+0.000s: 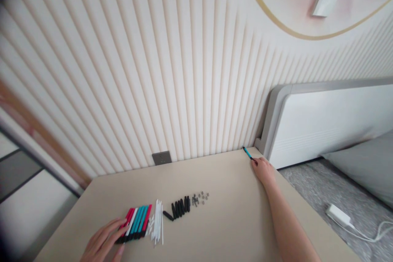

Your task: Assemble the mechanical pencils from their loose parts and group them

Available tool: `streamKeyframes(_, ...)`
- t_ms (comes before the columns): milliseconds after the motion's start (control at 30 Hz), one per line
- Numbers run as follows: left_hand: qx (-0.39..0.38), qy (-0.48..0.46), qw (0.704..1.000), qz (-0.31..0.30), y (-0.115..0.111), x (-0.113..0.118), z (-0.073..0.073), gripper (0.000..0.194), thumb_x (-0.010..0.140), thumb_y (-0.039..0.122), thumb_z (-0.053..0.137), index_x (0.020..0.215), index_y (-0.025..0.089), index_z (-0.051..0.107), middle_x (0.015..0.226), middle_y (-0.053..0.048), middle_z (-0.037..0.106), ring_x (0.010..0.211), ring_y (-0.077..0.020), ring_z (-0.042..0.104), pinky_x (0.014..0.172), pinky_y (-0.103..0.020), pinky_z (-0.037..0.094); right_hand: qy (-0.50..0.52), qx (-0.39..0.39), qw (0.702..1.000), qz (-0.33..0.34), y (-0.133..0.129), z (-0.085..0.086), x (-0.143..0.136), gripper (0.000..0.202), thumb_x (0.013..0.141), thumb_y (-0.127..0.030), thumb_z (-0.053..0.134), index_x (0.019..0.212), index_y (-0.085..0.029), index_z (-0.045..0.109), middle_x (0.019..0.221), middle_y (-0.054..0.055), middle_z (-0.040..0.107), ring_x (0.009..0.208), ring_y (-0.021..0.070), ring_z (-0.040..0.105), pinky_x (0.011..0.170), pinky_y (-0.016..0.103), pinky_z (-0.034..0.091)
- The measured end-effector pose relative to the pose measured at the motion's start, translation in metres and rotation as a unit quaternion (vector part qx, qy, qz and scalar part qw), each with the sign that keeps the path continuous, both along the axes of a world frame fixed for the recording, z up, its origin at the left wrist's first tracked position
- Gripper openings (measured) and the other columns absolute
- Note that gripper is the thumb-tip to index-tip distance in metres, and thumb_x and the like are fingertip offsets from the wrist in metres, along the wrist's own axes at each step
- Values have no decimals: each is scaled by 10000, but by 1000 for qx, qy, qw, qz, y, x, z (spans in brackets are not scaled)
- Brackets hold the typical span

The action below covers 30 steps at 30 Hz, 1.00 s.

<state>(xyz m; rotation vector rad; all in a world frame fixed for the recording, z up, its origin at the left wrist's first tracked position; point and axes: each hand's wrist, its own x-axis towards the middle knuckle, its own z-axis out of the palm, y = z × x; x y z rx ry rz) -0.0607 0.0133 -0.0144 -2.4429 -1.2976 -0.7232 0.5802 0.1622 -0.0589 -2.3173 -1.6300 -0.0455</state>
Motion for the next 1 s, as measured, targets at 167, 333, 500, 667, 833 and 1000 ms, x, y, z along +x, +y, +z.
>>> streamKeyframes(167,-15,-7,1000,5,-3,2,4,466,805,322,593,1269,307,562,1269,-54,605,1147,-264,583,932,-389,529,5,-1,1000,5,1,-3,4,394,907,-409,408,1109,-224,692,1087,91,660,962,224,630,784,290,444)
streamKeyframes(333,-48,-21,999,2,11,2,24,415,846,303,568,1261,285,562,1262,-50,598,1182,-245,545,992,-386,481,-10,-7,1000,13,1,-3,4,411,903,-417,408,1120,-205,685,1089,105,655,963,234,634,803,306,449)
streamKeyframes(500,-69,-85,993,40,42,7,40,322,907,311,491,1198,210,586,1223,-88,598,1171,-246,536,1025,-424,438,-35,-1,999,-10,-7,-7,4,480,892,-498,398,1158,-204,668,1140,131,639,963,268,634,805,351,463)
streamKeyframes(667,-87,-127,986,63,49,12,29,322,943,318,432,1207,185,560,1215,-109,589,1173,-247,520,1028,-445,418,-53,66,996,-28,-33,-16,-10,494,889,-434,380,1206,-149,630,1142,174,624,1038,294,593,869,390,447)
streamKeyframes(833,-164,-63,984,-9,34,17,26,423,914,420,501,1285,216,528,1260,-105,572,1203,-269,490,1052,-454,375,6,160,987,16,-68,-11,-56,494,873,-436,377,1209,-161,614,1021,132,625,985,270,586,920,385,427)
streamKeyframes(1000,-217,-33,974,-56,30,21,30,682,797,570,626,1364,230,460,1330,-111,531,1244,-296,446,1085,-476,322,97,204,963,146,-93,13,-153,395,910,-403,383,1130,-194,635,1071,116,602,1014,240,562,934,365,425)
